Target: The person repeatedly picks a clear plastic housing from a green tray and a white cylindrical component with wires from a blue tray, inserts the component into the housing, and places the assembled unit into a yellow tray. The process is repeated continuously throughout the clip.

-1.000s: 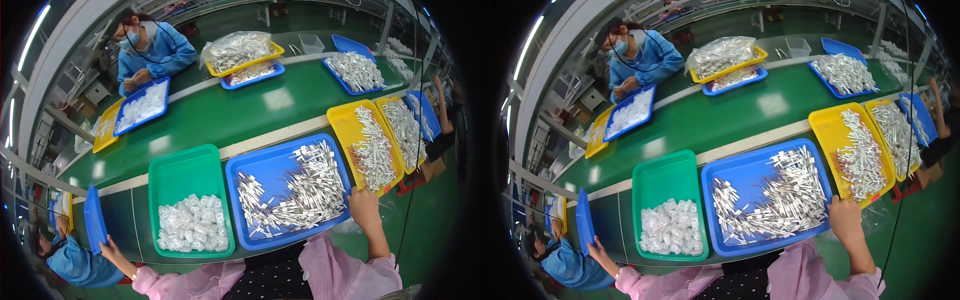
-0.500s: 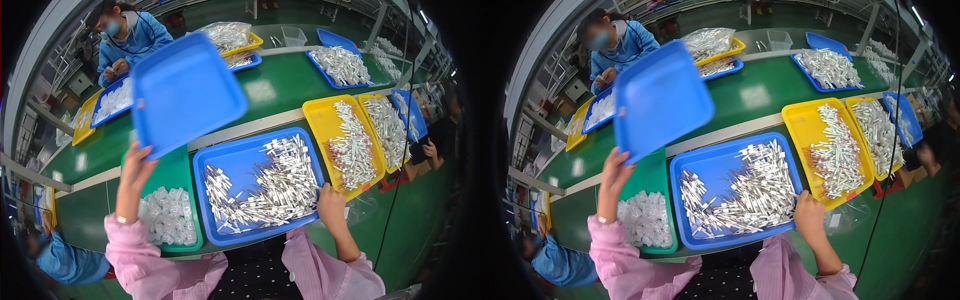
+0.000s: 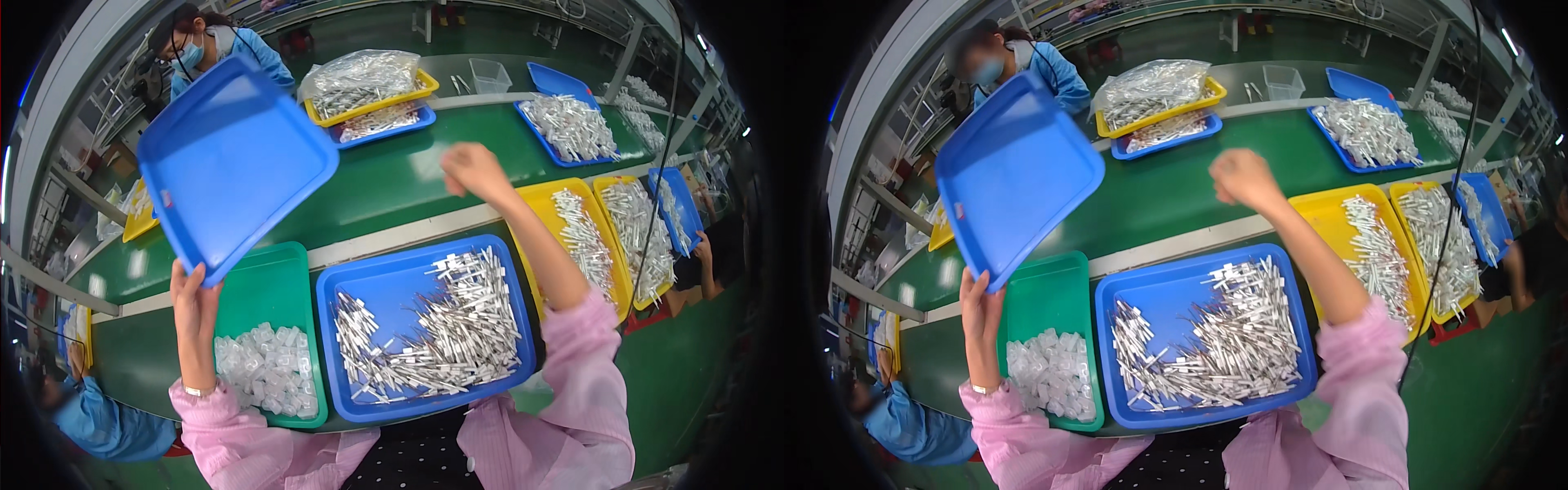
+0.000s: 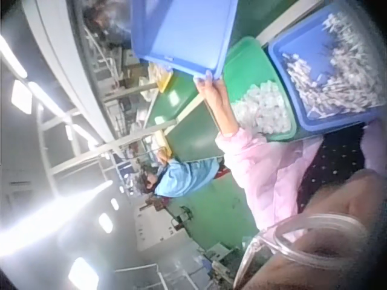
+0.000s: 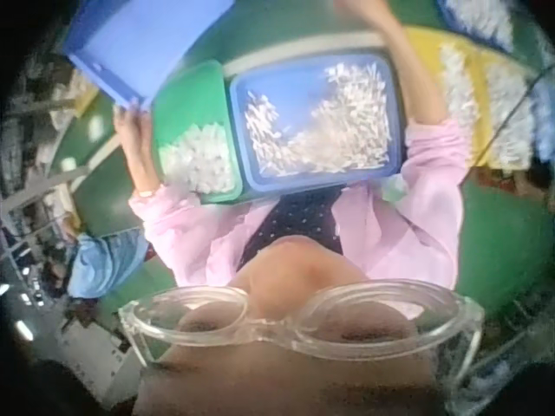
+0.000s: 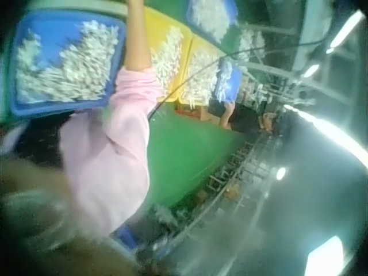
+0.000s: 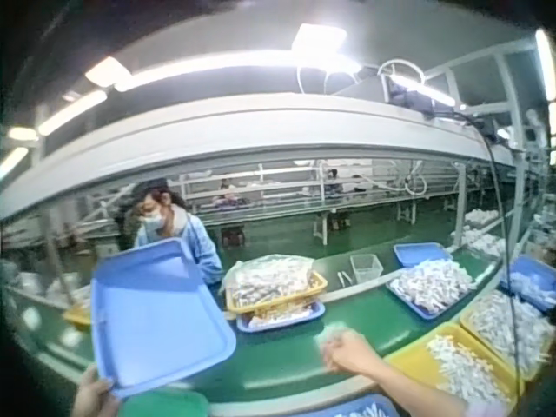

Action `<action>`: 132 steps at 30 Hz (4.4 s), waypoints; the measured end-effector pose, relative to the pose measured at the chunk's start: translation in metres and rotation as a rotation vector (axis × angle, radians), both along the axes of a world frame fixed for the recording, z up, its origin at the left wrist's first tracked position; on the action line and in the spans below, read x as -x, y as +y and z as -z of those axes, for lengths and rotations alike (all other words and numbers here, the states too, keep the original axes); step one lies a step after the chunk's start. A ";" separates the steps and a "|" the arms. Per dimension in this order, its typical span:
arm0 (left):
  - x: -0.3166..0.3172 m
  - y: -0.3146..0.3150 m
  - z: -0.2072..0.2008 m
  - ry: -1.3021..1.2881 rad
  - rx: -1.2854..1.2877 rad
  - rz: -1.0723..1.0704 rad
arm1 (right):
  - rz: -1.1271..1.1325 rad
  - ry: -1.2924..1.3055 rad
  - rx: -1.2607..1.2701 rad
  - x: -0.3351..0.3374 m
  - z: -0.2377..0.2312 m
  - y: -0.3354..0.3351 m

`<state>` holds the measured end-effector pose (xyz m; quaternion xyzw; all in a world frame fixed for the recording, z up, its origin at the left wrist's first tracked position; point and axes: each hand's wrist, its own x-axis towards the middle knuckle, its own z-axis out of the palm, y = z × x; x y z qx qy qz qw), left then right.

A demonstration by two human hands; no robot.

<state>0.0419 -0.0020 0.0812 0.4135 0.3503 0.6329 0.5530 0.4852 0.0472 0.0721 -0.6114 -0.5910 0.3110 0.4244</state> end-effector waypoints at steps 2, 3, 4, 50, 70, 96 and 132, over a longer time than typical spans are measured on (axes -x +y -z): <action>0.013 -0.010 -0.002 0.027 -0.002 -0.025 | 0.062 0.099 0.010 0.023 0.017 0.079; 0.020 -0.016 -0.001 0.046 0.001 -0.044 | 0.122 0.162 0.047 0.042 0.027 0.110; 0.022 -0.021 -0.002 0.031 0.009 -0.057 | 0.146 0.240 0.061 0.052 0.041 0.143; -0.141 0.064 0.074 1.611 -0.097 0.223 | 0.051 -0.373 0.236 -0.031 0.055 0.022; -0.015 -0.124 0.004 1.862 -0.147 0.286 | -0.196 -0.841 0.379 0.050 0.023 -0.227; -0.033 -0.059 0.053 1.557 -0.214 -0.021 | -0.359 -1.021 -0.046 0.078 -0.004 -0.163; -0.136 -0.058 0.063 -0.226 0.078 0.729 | -0.167 0.047 -0.328 0.083 -0.015 -0.152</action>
